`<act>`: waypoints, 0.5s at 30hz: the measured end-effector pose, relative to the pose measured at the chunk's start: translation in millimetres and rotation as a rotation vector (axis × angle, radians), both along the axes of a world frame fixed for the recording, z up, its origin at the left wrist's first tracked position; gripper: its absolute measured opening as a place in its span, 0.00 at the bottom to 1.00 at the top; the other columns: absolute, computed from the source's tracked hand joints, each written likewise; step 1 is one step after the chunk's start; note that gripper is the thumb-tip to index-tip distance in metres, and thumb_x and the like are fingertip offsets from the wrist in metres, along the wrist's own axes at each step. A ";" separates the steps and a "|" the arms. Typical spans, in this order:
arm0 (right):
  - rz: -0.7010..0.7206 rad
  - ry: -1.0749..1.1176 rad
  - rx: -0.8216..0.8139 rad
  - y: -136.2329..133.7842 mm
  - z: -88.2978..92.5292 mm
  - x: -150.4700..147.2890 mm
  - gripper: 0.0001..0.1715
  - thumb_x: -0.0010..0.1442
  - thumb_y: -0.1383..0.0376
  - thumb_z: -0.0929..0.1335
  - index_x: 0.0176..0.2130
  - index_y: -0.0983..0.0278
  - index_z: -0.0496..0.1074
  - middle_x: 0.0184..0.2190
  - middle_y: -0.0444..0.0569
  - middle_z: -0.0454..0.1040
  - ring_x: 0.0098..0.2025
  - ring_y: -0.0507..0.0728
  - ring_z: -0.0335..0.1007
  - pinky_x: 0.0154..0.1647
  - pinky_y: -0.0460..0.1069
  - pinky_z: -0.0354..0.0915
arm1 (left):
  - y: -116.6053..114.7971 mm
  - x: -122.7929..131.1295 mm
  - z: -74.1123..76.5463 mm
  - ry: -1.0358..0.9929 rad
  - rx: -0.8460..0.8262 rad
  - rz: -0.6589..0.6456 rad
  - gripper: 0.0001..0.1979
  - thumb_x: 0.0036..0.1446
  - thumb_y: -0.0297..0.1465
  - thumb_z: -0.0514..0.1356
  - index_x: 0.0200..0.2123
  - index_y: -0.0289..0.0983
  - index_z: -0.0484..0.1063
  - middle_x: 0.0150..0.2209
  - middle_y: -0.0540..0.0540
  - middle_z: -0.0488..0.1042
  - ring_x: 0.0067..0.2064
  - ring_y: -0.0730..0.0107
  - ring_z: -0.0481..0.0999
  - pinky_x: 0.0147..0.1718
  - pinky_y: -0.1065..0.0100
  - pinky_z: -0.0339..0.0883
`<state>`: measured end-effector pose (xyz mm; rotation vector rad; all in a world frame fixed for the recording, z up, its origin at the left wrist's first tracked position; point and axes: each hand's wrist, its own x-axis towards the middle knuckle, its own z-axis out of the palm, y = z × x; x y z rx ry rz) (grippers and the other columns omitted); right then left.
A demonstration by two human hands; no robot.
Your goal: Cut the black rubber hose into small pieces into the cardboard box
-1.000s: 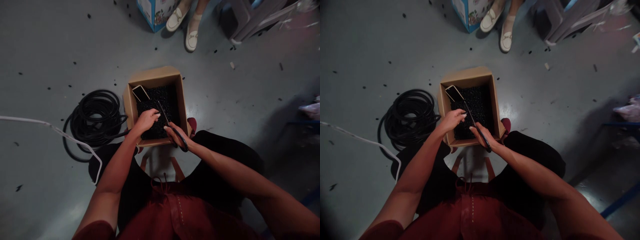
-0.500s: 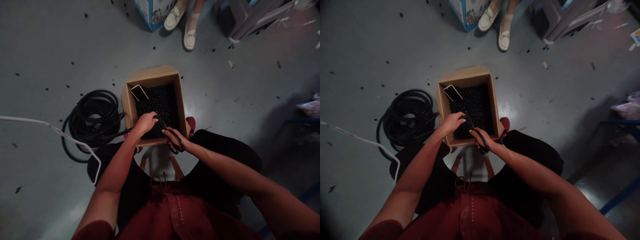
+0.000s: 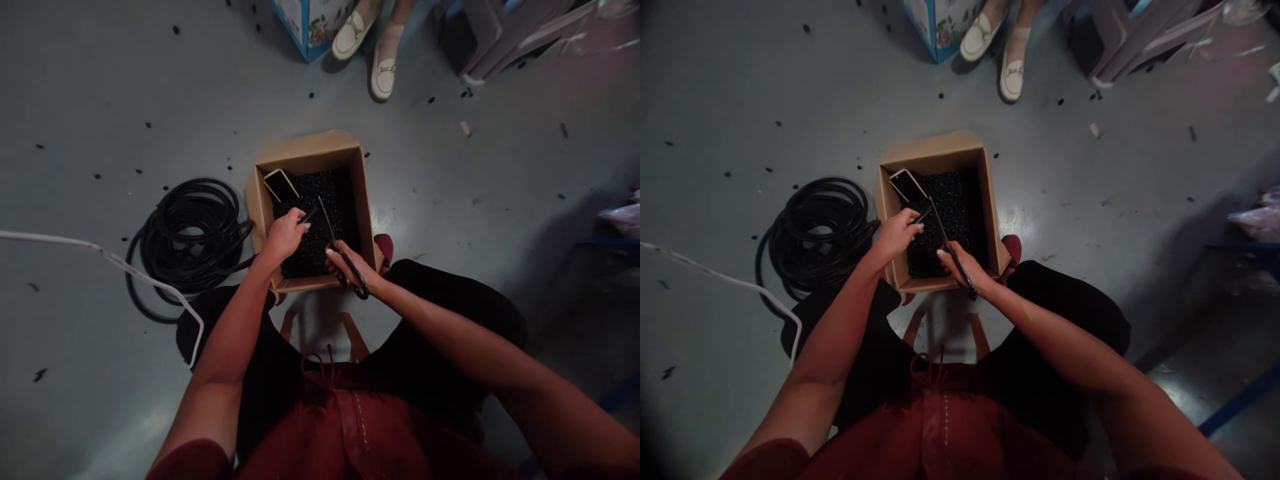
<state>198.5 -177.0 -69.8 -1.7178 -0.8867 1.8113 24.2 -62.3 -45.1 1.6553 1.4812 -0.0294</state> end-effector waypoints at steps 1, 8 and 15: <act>0.005 0.003 0.010 -0.3 -0.3 -0.2 0.20 0.65 0.49 0.70 0.46 0.61 0.68 0.33 0.44 0.74 0.33 0.52 0.73 0.32 0.45 0.70 | 1.3 -0.3 0.9 -0.023 0.010 0.012 0.17 0.66 0.27 0.57 0.56 0.35 0.75 0.50 0.38 0.83 0.45 0.61 0.82 0.49 0.61 0.73; 0.043 0.034 0.042 0.0 3.1 3.0 0.23 0.66 0.47 0.67 0.50 0.61 0.68 0.37 0.47 0.76 0.37 0.54 0.75 0.38 0.48 0.71 | 6.9 -4.7 2.1 -0.227 -0.013 0.068 0.18 0.64 0.32 0.57 0.53 0.33 0.78 0.39 0.43 0.82 0.34 0.68 0.76 0.38 0.68 0.69; 0.118 -0.020 0.099 -0.7 1.7 6.1 0.26 0.66 0.47 0.67 0.54 0.61 0.67 0.39 0.48 0.76 0.41 0.57 0.74 0.42 0.51 0.71 | 7.0 -3.2 0.3 -0.341 -0.097 0.124 0.20 0.62 0.31 0.58 0.53 0.30 0.78 0.34 0.45 0.80 0.29 0.74 0.69 0.33 0.70 0.64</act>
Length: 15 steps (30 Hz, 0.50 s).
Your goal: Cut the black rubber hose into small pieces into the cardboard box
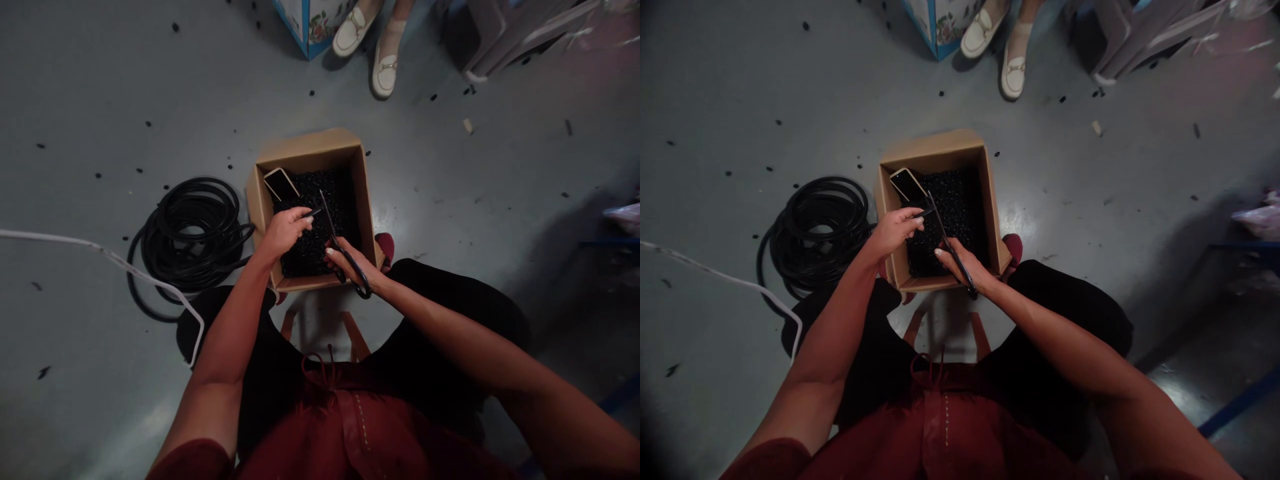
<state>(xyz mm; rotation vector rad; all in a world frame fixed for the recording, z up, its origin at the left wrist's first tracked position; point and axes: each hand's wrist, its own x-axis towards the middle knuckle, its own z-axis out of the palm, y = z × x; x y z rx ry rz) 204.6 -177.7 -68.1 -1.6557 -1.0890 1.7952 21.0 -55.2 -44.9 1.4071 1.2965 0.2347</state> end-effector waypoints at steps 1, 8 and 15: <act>0.010 -0.011 0.002 -0.1 0.0 0.3 0.26 0.66 0.47 0.66 0.54 0.61 0.67 0.39 0.49 0.76 0.41 0.57 0.75 0.43 0.52 0.71 | -0.2 0.4 0.0 -0.010 -0.004 0.001 0.20 0.62 0.31 0.58 0.53 0.29 0.78 0.34 0.45 0.80 0.29 0.74 0.69 0.33 0.70 0.64; 0.043 -0.045 0.004 0.6 3.1 0.2 0.25 0.66 0.48 0.67 0.54 0.60 0.67 0.43 0.50 0.77 0.44 0.59 0.76 0.45 0.53 0.72 | -2.4 1.6 0.2 -0.024 -0.026 0.004 0.20 0.62 0.31 0.59 0.53 0.29 0.79 0.33 0.45 0.80 0.29 0.74 0.69 0.33 0.70 0.64; -0.002 0.076 -0.014 0.4 4.2 0.0 0.25 0.67 0.46 0.67 0.52 0.61 0.66 0.40 0.49 0.76 0.40 0.56 0.75 0.41 0.50 0.72 | -2.1 -0.3 -2.1 -0.034 -0.029 -0.022 0.18 0.62 0.32 0.59 0.52 0.31 0.79 0.34 0.45 0.80 0.29 0.73 0.69 0.32 0.70 0.63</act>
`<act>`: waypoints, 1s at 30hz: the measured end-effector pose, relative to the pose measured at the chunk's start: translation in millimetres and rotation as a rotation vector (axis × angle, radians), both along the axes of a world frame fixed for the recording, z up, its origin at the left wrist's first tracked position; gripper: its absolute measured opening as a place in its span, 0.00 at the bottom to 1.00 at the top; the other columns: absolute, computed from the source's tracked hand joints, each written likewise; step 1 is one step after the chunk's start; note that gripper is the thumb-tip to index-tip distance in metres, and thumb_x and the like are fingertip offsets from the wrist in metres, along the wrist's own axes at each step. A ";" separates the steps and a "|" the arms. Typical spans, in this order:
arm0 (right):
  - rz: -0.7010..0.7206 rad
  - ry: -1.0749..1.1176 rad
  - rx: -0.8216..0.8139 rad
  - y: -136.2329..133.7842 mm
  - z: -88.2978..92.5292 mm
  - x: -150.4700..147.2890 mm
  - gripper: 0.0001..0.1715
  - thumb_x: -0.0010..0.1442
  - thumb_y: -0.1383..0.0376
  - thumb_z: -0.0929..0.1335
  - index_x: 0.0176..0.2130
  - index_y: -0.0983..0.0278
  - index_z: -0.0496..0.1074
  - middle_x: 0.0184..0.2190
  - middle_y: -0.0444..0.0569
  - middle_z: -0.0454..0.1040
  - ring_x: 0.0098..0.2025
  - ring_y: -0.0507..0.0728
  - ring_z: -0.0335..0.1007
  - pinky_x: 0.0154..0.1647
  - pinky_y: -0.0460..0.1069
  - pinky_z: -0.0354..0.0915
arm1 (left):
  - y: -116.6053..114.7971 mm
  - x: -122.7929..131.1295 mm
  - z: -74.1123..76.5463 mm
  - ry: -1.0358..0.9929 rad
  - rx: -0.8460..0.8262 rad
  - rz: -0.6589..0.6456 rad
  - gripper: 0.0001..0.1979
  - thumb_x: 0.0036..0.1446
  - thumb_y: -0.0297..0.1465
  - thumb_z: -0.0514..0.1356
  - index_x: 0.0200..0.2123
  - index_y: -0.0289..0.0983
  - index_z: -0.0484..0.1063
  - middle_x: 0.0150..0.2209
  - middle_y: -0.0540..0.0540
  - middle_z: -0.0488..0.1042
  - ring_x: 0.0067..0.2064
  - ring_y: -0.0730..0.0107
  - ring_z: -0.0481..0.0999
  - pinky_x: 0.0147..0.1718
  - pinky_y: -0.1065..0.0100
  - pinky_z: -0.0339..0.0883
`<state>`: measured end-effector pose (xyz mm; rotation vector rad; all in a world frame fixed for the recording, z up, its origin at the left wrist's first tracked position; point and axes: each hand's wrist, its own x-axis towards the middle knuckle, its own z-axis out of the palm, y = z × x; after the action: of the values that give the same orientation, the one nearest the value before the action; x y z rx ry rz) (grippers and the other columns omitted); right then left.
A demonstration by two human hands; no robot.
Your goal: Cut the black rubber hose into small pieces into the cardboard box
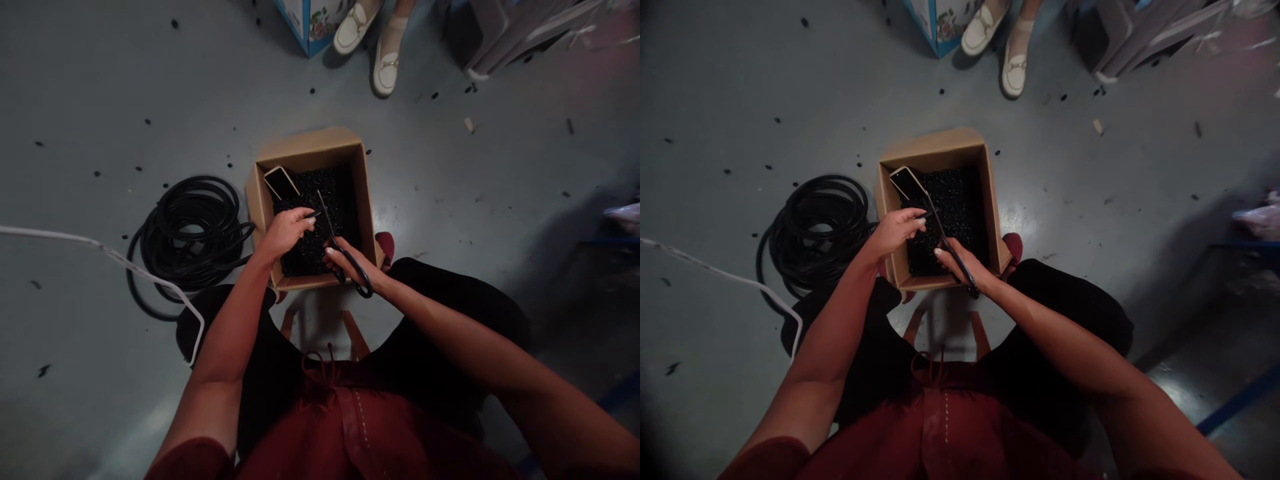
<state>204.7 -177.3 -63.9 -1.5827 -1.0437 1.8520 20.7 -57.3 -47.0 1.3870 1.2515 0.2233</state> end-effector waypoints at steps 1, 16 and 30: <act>-0.003 0.037 0.007 0.2 0.8 0.3 0.26 0.67 0.46 0.67 0.52 0.62 0.66 0.40 0.49 0.75 0.40 0.56 0.75 0.40 0.50 0.72 | 0.1 -0.2 0.2 -0.004 0.002 -0.004 0.18 0.62 0.31 0.59 0.52 0.31 0.79 0.34 0.45 0.80 0.29 0.73 0.69 0.32 0.70 0.63; 0.081 -0.182 0.015 -1.7 0.9 1.2 0.23 0.68 0.46 0.66 0.50 0.60 0.67 0.34 0.46 0.77 0.36 0.56 0.75 0.38 0.50 0.69 | -3.4 3.7 7.2 0.067 -0.004 -0.122 0.20 0.62 0.31 0.57 0.53 0.31 0.79 0.34 0.45 0.81 0.28 0.73 0.70 0.32 0.70 0.65; -0.044 -0.152 -0.074 7.5 2.7 3.1 0.22 0.66 0.44 0.65 0.40 0.59 0.62 0.26 0.41 0.66 0.25 0.51 0.64 0.23 0.45 0.64 | -7.2 6.1 8.6 0.384 0.218 -0.177 0.17 0.64 0.31 0.63 0.55 0.37 0.79 0.55 0.39 0.82 0.58 0.52 0.78 0.58 0.58 0.68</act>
<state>207.8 -169.8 -61.2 -1.7990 -1.0068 1.7826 26.8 -64.5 -38.5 1.7791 1.4367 -0.0340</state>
